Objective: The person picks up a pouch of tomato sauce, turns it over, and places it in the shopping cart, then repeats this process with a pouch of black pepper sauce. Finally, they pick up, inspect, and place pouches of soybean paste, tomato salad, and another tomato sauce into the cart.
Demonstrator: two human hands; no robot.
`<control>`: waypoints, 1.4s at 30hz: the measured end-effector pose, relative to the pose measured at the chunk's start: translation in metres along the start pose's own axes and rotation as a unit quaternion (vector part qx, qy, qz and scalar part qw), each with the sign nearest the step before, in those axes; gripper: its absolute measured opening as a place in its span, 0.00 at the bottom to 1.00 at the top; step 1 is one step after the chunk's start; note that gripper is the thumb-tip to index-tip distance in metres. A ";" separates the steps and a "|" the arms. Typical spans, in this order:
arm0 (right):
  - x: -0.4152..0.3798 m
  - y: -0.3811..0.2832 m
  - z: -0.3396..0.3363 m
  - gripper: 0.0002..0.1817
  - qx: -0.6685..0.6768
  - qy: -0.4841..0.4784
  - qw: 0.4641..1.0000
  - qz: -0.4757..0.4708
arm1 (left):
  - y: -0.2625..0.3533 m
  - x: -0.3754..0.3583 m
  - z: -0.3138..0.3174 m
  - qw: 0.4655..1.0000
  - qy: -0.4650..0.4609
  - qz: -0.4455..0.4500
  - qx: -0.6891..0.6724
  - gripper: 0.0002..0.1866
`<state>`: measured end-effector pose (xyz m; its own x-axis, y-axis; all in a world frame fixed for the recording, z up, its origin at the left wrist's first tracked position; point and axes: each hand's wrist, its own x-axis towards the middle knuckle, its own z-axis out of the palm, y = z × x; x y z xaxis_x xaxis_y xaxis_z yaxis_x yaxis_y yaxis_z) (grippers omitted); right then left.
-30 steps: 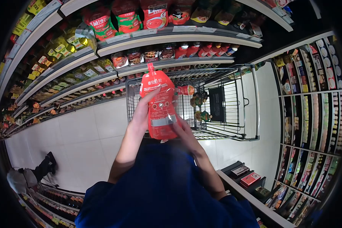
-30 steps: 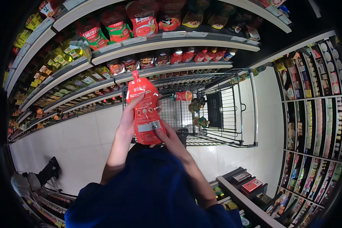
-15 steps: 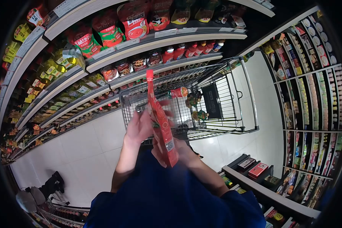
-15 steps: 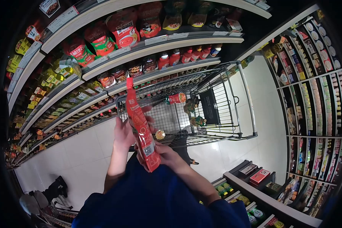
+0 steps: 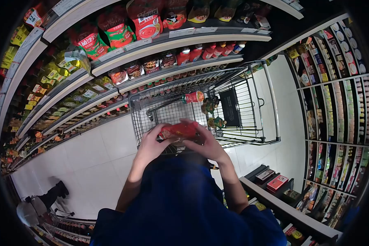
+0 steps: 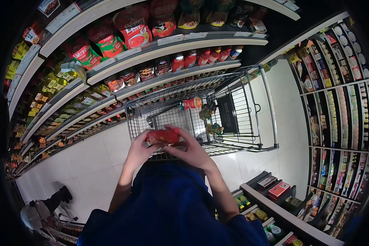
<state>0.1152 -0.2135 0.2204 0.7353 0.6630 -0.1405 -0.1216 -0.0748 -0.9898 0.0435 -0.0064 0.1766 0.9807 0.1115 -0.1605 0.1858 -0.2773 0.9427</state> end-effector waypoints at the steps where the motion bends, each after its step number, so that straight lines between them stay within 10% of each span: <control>1: 0.000 -0.004 -0.003 0.24 -0.078 -0.032 0.996 -0.018 | 0.000 -0.001 0.002 0.999 -0.012 -0.003 0.039 0.24; 12: 0.000 0.086 -0.025 0.15 -0.333 0.065 0.940 0.031 | -0.085 0.011 0.056 0.996 -0.057 0.046 0.047 0.20; 27: -0.037 0.317 -0.152 0.18 -0.487 0.172 0.802 0.301 | -0.270 -0.063 0.029 0.960 -0.074 -0.192 0.189 0.12; 42: -0.046 0.314 -0.141 0.13 -0.476 0.114 0.817 0.303 | -0.297 -0.064 0.049 0.944 -0.107 -0.174 0.259 0.14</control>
<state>0.1370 -0.3725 -0.0877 0.8511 0.1408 -0.5058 -0.0154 -0.9563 -0.2920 -0.0716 0.0224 -0.1073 0.8338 0.1015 -0.5426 0.4494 -0.6956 0.5605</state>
